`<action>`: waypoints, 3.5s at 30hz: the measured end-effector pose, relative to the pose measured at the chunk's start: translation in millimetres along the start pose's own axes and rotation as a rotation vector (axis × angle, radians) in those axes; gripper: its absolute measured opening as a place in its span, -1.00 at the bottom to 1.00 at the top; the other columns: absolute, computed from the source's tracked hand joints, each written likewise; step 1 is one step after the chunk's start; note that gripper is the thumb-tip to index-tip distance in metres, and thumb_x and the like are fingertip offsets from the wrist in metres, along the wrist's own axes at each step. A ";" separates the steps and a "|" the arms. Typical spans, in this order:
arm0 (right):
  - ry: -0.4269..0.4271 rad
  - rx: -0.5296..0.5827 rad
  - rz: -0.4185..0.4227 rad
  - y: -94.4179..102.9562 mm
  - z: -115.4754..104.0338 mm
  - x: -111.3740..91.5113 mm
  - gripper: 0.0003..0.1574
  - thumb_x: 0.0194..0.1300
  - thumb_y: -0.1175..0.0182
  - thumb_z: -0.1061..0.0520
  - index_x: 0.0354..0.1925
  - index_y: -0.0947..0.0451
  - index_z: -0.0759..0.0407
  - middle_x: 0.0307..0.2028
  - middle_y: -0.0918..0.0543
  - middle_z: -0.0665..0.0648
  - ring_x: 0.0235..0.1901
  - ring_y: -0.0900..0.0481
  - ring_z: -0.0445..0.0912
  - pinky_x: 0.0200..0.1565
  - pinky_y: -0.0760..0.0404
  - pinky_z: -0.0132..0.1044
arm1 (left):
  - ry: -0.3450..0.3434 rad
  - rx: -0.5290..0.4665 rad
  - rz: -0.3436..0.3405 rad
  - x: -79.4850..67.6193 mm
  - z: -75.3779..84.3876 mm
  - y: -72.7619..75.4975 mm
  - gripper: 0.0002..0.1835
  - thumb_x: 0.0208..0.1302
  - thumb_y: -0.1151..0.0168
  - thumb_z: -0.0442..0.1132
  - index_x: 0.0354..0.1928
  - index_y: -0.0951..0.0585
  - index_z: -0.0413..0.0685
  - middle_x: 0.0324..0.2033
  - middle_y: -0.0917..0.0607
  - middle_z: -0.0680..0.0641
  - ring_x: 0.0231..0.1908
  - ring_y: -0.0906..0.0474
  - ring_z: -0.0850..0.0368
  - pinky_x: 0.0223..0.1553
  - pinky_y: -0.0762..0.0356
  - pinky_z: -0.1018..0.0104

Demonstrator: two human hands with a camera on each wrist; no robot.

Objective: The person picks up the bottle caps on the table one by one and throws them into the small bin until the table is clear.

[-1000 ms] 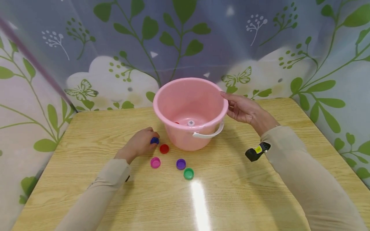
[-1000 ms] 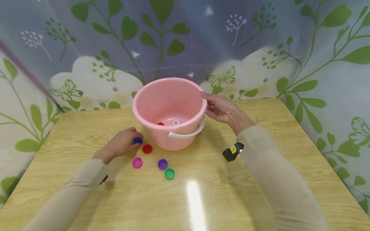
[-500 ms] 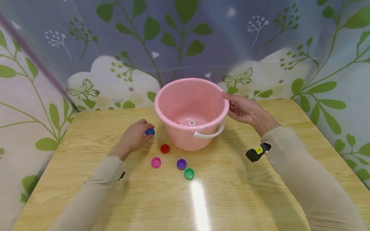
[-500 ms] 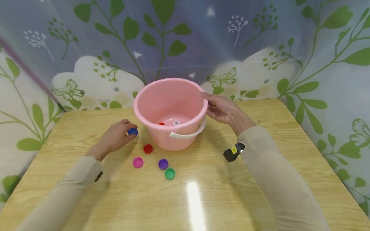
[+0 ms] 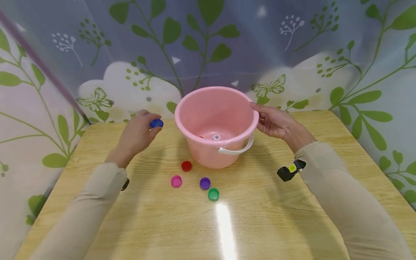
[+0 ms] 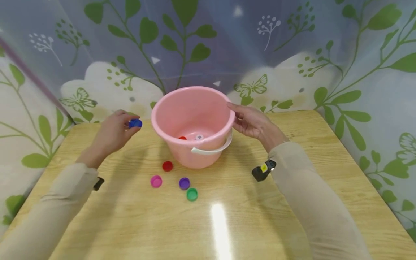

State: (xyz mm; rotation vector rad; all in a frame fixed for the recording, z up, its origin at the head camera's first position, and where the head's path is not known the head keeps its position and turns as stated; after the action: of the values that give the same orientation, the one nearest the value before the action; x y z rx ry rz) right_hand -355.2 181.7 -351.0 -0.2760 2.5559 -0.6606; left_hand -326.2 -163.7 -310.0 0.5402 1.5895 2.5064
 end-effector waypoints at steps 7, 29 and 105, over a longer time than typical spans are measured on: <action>0.002 0.010 -0.001 0.1 0.2 3.7 -0.76 0.26 -0.29 0.10 -0.19 -0.59 0.25 -0.25 -0.58 0.13 -0.38 -0.62 -0.11 -0.34 -0.68 -0.40 | -0.029 -0.077 0.253 9.2 18.9 32.3 -0.64 0.29 -0.24 -0.31 0.09 -0.56 -0.31 -0.09 -0.50 -0.28 -0.17 -0.58 -0.18 -0.05 -0.56 -0.01; 0.004 0.018 -0.009 0.6 0.2 1.7 -0.74 0.28 -0.27 0.08 -0.20 -0.58 0.26 -0.30 -0.62 0.14 -0.42 -0.65 -0.10 -0.37 -0.69 -0.39 | -0.201 -0.054 0.083 25.6 97.9 16.0 -0.61 0.31 -0.21 -0.32 0.15 -0.54 -0.29 -0.08 -0.51 -0.20 -0.14 -0.50 -0.06 -0.07 -0.54 0.14; 0.066 -0.590 0.159 -8.7 -27.9 -8.9 -0.50 0.31 -0.25 0.07 0.09 -0.41 0.33 -0.22 -0.54 0.11 -0.35 -0.59 -0.16 -0.20 -0.68 -0.33 | 0.085 0.059 -0.399 -25.6 20.9 -124.1 -0.77 0.10 -0.38 0.01 -0.38 -0.62 0.03 -0.45 -0.58 0.04 -0.44 -0.47 0.11 -0.45 -0.50 0.24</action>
State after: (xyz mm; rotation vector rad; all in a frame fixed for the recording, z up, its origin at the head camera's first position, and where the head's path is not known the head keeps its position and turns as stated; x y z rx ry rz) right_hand -360.8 188.2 -321.7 -0.2404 2.7460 0.1596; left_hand -305.3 -98.9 -418.9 0.1056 1.6151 2.2150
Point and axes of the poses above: each hand's wrist, its own x-axis towards the middle knuckle, its own y-axis out of the back of the hand, z = x × y, the point moved 7 cm from there along x, towards the middle knuckle
